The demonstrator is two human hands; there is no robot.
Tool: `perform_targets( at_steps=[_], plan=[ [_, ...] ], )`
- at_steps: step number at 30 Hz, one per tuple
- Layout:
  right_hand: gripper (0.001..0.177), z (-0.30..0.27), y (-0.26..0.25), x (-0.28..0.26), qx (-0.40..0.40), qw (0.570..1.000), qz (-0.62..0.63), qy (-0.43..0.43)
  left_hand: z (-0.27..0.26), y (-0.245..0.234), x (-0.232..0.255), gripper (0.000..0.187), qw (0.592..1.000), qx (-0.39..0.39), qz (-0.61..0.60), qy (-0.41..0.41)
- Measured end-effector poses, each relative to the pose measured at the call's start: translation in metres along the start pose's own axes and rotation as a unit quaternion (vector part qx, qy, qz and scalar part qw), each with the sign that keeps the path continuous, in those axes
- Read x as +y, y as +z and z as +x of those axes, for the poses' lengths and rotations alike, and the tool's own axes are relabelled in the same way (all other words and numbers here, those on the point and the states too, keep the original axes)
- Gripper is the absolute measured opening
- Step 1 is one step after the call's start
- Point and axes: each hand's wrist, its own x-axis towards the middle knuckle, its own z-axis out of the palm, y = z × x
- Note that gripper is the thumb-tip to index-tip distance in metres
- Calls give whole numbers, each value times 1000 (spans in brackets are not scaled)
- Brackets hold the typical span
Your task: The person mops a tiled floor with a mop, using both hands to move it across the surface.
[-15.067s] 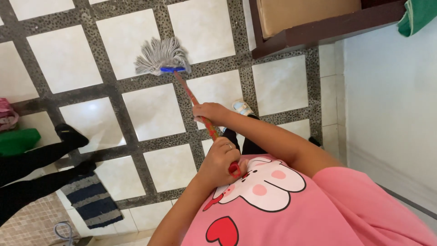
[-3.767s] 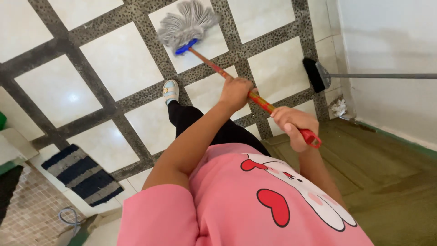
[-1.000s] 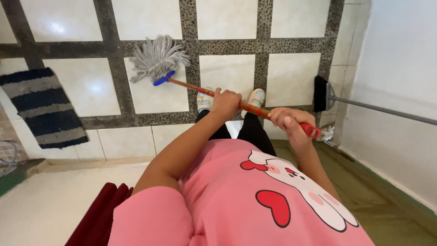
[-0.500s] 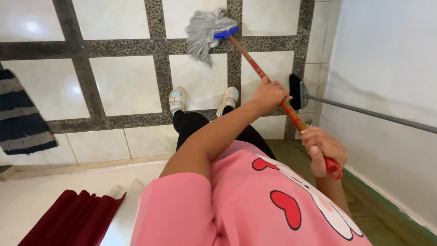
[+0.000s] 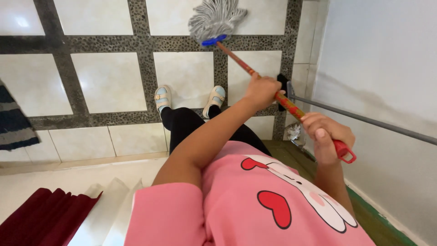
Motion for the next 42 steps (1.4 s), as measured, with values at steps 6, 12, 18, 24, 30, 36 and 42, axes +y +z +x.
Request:
perform_targets(
  at_steps=[6,12,18,24,30,36,42],
  plan=[
    [39,17,17,19,-100,992,83,-7,-72,5,-40,25,992,118,14,-48],
    [38,14,26,30,-162,980,116,6,-101,3,-45,29,989,111,39,-94],
    [40,-7,0,-12,-124,991,55,-10,-52,49,-12,26,987,152,-57,6],
    [45,-34,4,-17,-86,994,-50,-48,-10,75,6,25,976,161,-117,91],
    [39,-64,5,-9,-12,999,33,-34,-42,65,14,27,992,80,-84,56],
    [34,-70,42,-8,-31,996,83,-14,-120,33,-19,33,996,68,-64,16],
    [41,-51,92,1,-129,980,154,6,-178,23,-64,27,988,136,-63,-29]
  ],
)
